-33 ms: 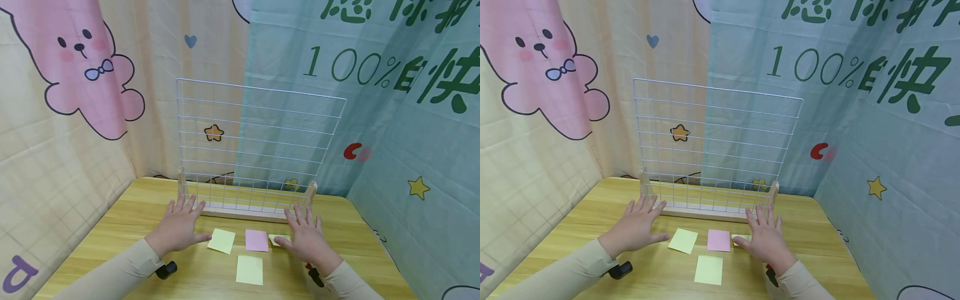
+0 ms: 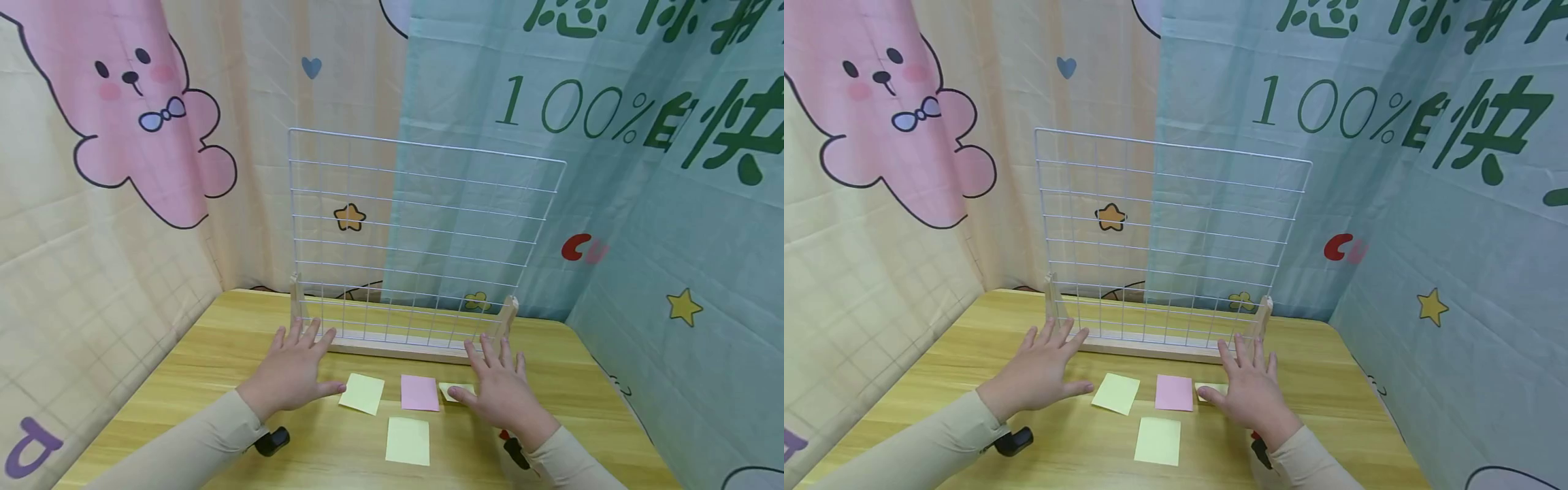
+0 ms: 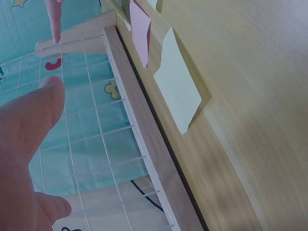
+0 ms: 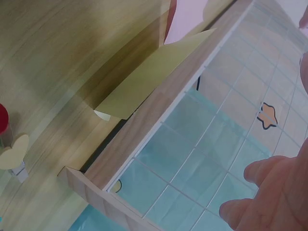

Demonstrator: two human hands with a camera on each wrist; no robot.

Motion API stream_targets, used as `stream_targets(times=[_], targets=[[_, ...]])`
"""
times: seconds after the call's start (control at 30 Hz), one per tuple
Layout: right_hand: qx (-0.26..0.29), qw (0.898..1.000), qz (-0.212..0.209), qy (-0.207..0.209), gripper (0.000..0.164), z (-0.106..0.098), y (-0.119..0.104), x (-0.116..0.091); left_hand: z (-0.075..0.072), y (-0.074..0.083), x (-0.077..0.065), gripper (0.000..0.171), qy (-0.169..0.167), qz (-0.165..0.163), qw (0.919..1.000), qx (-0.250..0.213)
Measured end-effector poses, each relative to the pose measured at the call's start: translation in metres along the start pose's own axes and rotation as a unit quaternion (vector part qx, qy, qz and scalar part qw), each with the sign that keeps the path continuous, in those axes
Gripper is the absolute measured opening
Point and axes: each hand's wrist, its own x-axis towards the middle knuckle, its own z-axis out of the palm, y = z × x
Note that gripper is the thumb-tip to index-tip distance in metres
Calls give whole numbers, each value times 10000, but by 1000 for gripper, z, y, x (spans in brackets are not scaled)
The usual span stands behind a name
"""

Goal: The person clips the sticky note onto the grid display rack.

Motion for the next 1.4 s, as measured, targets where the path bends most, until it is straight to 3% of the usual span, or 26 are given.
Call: stream_targets(times=[0.63, 1.0, 1.4], targets=[[213, 9997, 78, 22, 97, -1, 16, -2, 0, -3, -2, 106, -52, 66, 9998, -193], [184, 9998, 67, 88, 107, -6, 23, -8, 1, -5, -1, 109, -19, 26, 9998, -190], [233, 9997, 64, -33, 103, -8, 30, -11, 1, -7, -3, 111, -46, 53, 9997, -243]])
